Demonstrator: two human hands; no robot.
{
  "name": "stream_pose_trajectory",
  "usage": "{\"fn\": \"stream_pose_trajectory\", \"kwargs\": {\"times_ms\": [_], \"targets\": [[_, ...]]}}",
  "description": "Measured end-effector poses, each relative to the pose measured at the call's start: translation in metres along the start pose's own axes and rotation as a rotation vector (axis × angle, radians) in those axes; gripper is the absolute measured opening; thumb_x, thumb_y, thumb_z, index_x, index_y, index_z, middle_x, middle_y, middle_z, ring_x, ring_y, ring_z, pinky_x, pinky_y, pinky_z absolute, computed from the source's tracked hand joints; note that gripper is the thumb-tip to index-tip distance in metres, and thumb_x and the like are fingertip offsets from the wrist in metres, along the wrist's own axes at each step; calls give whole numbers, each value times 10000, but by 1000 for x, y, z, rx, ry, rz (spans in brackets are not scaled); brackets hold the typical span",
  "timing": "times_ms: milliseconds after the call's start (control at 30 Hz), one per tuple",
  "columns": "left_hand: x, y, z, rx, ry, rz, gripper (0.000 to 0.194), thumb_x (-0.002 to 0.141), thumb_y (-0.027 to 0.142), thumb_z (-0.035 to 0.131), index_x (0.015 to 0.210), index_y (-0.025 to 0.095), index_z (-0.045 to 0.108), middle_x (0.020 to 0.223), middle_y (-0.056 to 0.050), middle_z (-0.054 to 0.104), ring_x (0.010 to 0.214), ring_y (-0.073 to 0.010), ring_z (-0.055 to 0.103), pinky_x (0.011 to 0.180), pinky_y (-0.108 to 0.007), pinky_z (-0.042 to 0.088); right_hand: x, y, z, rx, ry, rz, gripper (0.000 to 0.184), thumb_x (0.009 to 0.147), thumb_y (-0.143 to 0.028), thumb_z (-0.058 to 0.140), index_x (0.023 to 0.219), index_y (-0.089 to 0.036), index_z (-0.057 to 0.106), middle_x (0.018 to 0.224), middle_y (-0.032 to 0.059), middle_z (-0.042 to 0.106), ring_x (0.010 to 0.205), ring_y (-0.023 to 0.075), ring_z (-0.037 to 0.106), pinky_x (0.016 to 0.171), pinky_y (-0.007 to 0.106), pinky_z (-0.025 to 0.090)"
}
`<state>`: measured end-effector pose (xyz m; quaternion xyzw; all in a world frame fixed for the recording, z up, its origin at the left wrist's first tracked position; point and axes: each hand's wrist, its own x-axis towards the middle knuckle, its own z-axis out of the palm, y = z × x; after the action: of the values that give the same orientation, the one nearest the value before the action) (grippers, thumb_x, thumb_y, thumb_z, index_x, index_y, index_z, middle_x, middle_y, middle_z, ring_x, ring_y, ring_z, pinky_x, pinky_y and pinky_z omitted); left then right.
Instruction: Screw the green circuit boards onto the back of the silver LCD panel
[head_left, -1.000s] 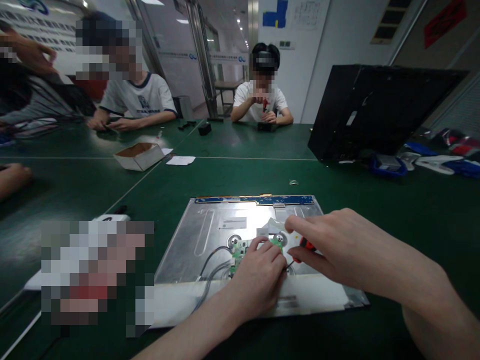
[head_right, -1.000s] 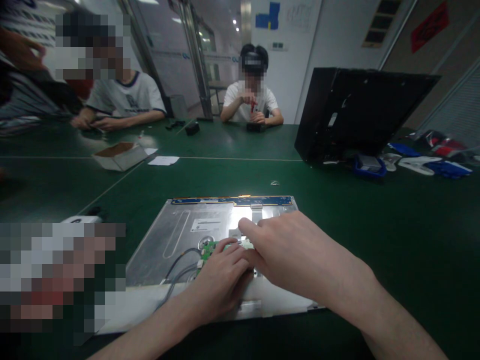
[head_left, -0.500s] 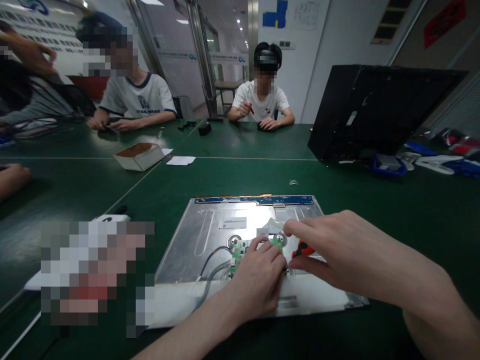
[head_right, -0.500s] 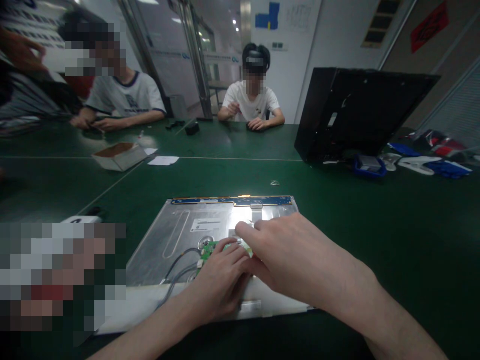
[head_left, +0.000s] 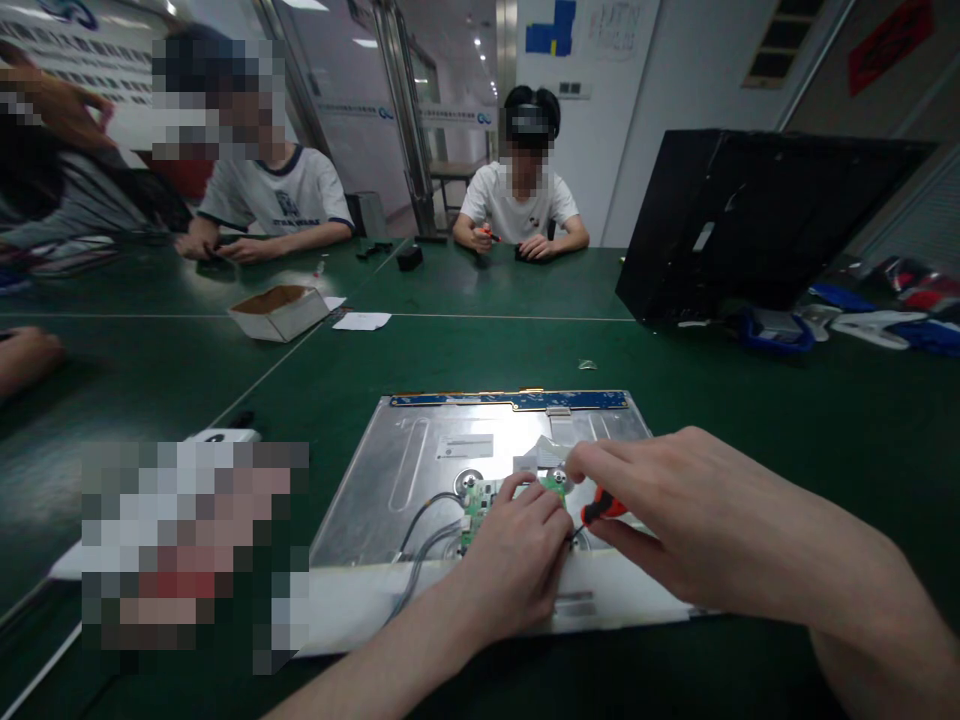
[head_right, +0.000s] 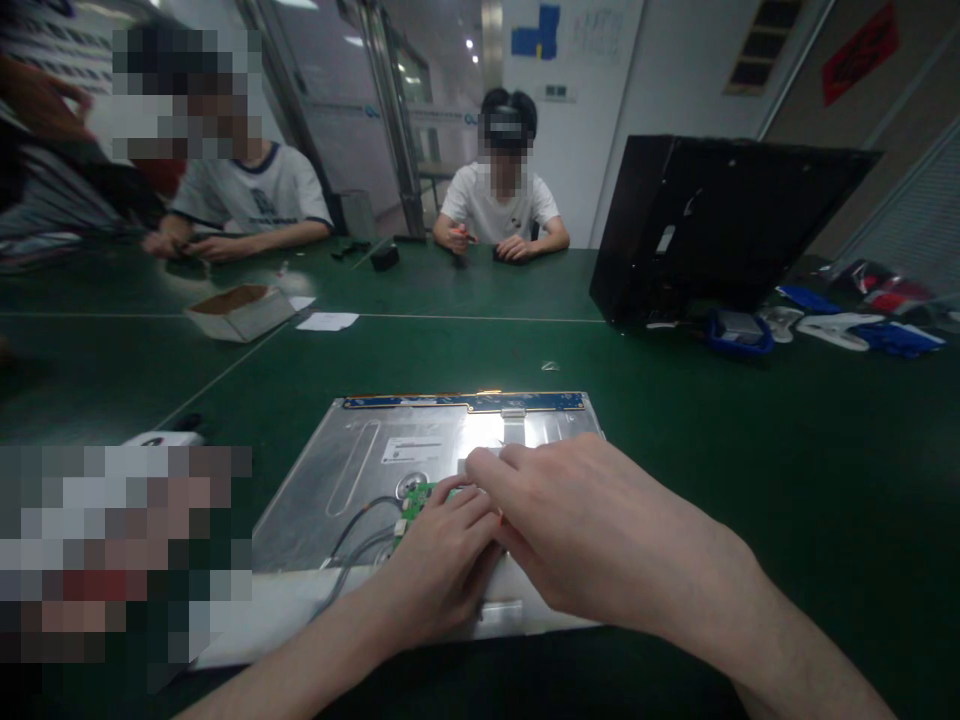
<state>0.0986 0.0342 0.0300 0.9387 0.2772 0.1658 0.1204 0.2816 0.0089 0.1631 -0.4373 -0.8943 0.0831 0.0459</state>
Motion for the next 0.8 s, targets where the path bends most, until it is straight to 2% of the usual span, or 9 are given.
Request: {"fn": "stream_pose_trajectory", "kwargs": {"times_ms": [100, 267, 500, 667, 800], "targets": [[0, 0, 0, -2, -4, 6, 159, 789, 168, 565, 942, 191, 600, 974, -75, 661, 974, -256, 595, 1021, -450, 332, 1, 2, 1, -53, 10, 37, 115, 891, -235, 568, 984, -247, 501, 769, -36, 652, 608, 156, 579, 490, 270, 285], [1, 0, 0, 3, -7, 1, 146, 781, 174, 576, 925, 185, 602, 962, -80, 658, 967, -259, 597, 1025, -447, 326, 2, 4, 2, -53, 5, 23, 99, 894, -229, 555, 972, -241, 494, 776, -31, 650, 592, 149, 566, 478, 261, 277], [1, -1, -1, -1, -12, 10, 188, 814, 189, 550, 997, 202, 590, 1001, -80, 656, 1006, -268, 590, 1018, -467, 337, 0, 2, -2, -15, -15, -18, 221, 825, -130, 596, 982, -245, 492, 850, -33, 645, 631, 140, 563, 508, 258, 313], [0, -1, 0, 1, -11, 4, 157, 780, 181, 570, 934, 195, 598, 966, -72, 655, 969, -256, 591, 1022, -449, 337, 4, 3, -1, -67, -11, 34, 105, 895, -264, 571, 970, -251, 499, 753, -38, 648, 603, 161, 582, 494, 266, 284], [0, -1, 1, 1, -5, 1, 161, 787, 181, 560, 943, 195, 597, 970, -75, 654, 969, -259, 587, 1018, -457, 337, 4, 4, 1, -117, 12, 35, 49, 911, -249, 529, 915, -246, 481, 723, -33, 640, 575, 171, 567, 480, 278, 249]]}}
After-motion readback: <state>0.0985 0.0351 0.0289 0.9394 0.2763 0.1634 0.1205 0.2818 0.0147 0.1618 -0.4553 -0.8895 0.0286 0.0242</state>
